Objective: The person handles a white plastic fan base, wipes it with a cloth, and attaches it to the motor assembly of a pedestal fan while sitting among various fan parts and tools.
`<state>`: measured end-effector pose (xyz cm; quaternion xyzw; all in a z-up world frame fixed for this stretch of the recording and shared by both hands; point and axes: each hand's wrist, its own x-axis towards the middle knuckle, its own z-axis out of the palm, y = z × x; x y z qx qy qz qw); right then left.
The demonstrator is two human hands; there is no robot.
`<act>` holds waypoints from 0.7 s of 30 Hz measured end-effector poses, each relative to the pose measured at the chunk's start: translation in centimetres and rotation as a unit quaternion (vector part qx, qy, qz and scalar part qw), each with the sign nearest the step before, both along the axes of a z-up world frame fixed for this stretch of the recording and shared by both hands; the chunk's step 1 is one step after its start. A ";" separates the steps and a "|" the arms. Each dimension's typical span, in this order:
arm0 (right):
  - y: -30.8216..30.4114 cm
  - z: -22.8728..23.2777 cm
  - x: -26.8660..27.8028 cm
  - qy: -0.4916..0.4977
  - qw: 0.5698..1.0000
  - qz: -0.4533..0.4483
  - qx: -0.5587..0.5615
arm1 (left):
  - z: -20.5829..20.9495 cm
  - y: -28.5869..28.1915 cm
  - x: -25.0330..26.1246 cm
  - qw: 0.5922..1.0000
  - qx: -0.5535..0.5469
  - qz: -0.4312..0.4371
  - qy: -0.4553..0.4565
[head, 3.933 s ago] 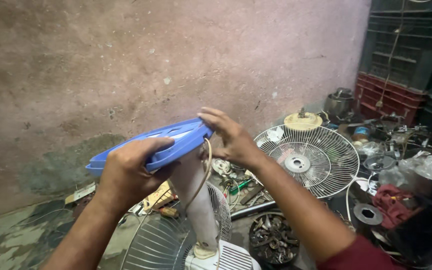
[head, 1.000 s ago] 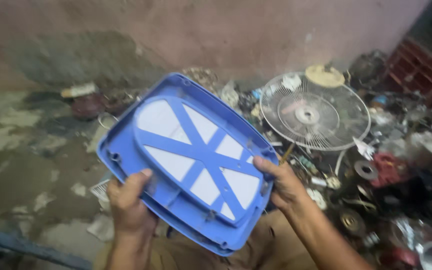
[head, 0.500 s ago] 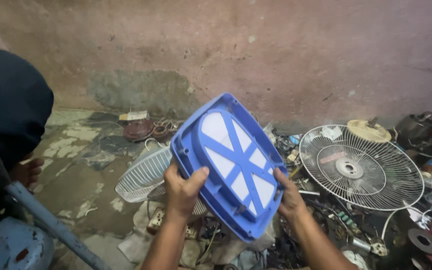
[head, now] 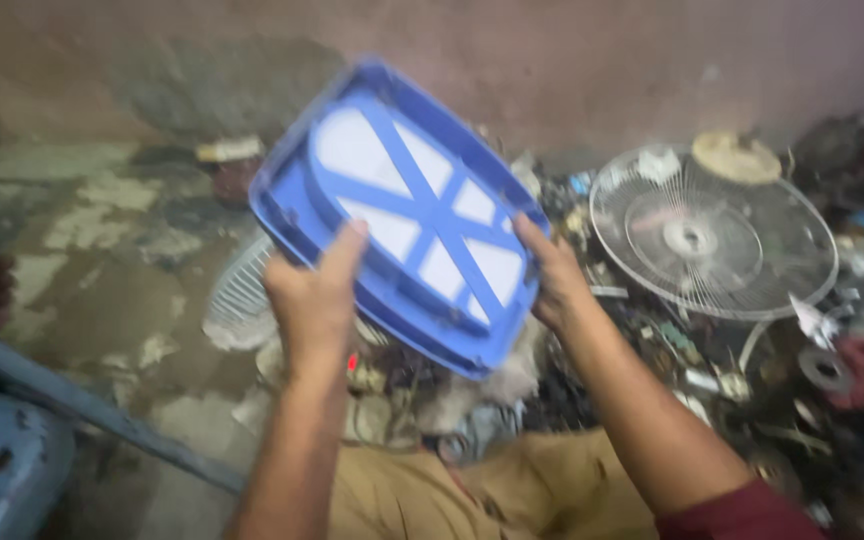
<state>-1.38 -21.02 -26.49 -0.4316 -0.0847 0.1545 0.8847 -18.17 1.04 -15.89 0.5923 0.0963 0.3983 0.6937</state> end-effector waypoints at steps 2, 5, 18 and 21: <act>-0.4 0.2 -1.7 0.009 0.997 -0.034 -0.063 | -0.1 -0.2 0.3 1.000 -0.006 -0.005 -0.004; -0.8 0.1 -4.6 0.037 0.997 0.024 -0.070 | -0.1 -0.4 0.3 0.998 0.041 -0.003 -0.046; -3.5 2.3 -10.2 -0.308 0.795 -0.306 -0.423 | -2.0 -1.8 1.2 0.993 0.109 -0.021 -0.040; -2.8 5.6 -11.9 -0.570 0.655 -0.114 -0.483 | -2.2 -2.2 1.5 0.993 0.107 -0.017 -0.055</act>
